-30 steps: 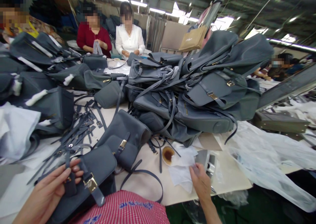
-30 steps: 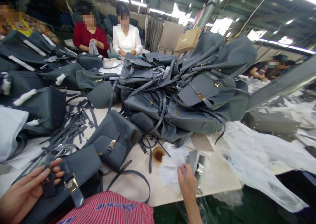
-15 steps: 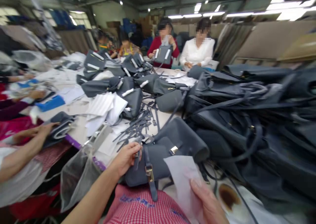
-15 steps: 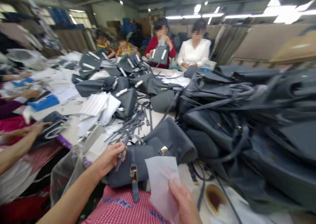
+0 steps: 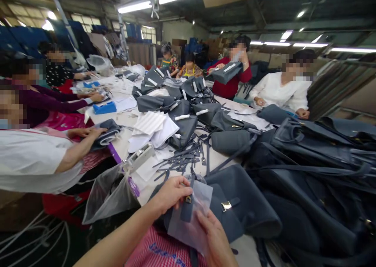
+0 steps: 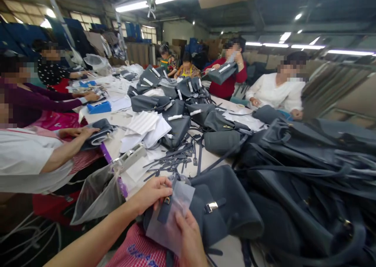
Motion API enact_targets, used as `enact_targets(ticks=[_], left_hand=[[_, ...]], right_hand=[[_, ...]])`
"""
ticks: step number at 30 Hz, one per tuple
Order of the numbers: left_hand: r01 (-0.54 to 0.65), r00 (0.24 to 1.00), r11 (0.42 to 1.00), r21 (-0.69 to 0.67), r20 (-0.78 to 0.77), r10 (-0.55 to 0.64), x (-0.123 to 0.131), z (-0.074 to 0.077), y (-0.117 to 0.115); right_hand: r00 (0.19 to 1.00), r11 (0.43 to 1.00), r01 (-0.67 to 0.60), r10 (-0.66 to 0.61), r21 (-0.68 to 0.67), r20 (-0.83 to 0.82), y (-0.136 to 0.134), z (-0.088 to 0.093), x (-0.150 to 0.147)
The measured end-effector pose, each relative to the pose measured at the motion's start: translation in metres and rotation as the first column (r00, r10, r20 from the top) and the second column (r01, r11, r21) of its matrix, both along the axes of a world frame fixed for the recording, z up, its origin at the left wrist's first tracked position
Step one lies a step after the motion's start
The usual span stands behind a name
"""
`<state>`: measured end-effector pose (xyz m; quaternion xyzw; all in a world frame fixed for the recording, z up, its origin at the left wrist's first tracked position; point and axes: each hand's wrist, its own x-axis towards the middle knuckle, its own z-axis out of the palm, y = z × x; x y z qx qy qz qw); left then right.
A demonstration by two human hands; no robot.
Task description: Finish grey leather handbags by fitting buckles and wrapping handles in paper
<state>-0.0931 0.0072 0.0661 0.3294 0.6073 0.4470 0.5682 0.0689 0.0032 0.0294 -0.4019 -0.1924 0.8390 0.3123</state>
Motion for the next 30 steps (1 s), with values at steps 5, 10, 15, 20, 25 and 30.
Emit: enact_targets(ticks=[5, 10, 15, 20, 25, 30], left_hand=[[-0.026, 0.997, 1.0, -0.008, -0.079, 0.026, 0.01, -0.019, -0.009], [-0.012, 0.995, 1.0, 0.009, -0.095, 0.013, 0.009, -0.023, -0.014], [0.053, 0.995, 0.998, -0.041, 0.085, -0.05, 0.004, -0.016, -0.013], [0.197, 0.969, 0.978, -0.07, 0.164, -0.183, -0.004, -0.017, -0.01], [0.251, 0.959, 0.968, -0.013, 0.135, -0.247, -0.003, -0.022, -0.01], [0.169, 0.979, 0.986, -0.003, -0.118, -0.168, 0.008, -0.017, -0.013]], right_hand=[[0.997, 0.998, -0.044, 0.041, -0.041, -0.062, 0.0, 0.013, -0.009], [0.997, 0.995, -0.077, 0.075, 0.057, 0.029, 0.003, 0.017, -0.008], [0.992, 0.987, -0.092, 0.079, 0.132, 0.102, 0.001, 0.01, -0.008], [0.984, 0.986, -0.136, 0.122, 0.097, 0.133, 0.002, 0.001, -0.004], [0.979, 0.984, -0.132, 0.111, 0.117, 0.169, 0.003, 0.001, -0.002], [0.985, 0.987, -0.114, 0.097, 0.11, 0.143, 0.002, 0.003, -0.004]])
